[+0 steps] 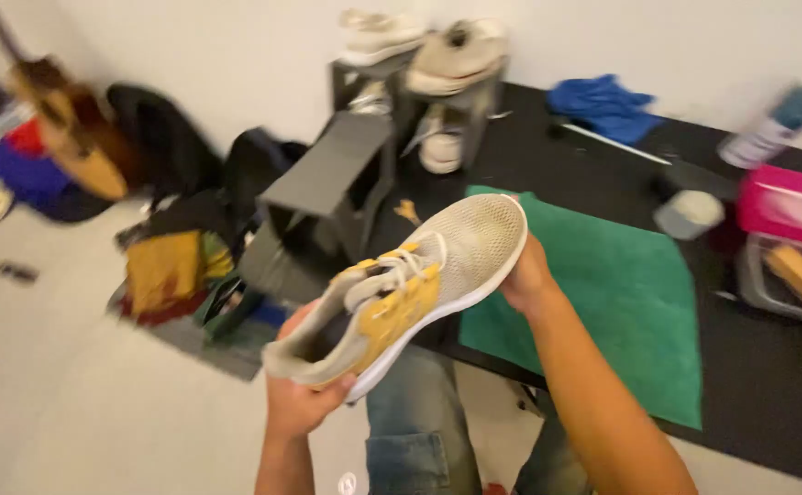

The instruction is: The person unties the white shoelaces of a yellow and white sneaker placed on a green towel. They pull the laces out of the eyelets and remove them from the shoe.

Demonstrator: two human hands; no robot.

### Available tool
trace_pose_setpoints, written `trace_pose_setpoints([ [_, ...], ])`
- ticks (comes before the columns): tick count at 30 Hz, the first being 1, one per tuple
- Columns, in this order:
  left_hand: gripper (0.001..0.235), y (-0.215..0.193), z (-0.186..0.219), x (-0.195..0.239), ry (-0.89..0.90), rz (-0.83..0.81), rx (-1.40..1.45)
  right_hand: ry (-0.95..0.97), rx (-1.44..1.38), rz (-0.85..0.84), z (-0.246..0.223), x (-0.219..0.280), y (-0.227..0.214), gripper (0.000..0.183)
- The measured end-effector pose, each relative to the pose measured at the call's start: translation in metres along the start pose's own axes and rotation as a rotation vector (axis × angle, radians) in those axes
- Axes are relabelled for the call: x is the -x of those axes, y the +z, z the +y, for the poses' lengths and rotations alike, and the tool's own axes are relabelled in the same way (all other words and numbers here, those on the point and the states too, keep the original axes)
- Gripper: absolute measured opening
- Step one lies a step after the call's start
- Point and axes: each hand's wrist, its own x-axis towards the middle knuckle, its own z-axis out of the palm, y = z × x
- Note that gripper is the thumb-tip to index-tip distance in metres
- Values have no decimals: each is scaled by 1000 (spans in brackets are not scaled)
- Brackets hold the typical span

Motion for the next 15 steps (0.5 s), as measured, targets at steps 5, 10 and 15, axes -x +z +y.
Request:
trace_pose_setpoints([
  [5,88,80,6,-29,-33,-205,76,62,-634,278,-51,83,-48,89],
  [10,89,159,4,-28,-85,-334,291,-135,-743,544,-5,139,-115,95],
  [15,93,206,-13,-6,-266,-391,493,-96,-759,573,49,184,-176,88],
])
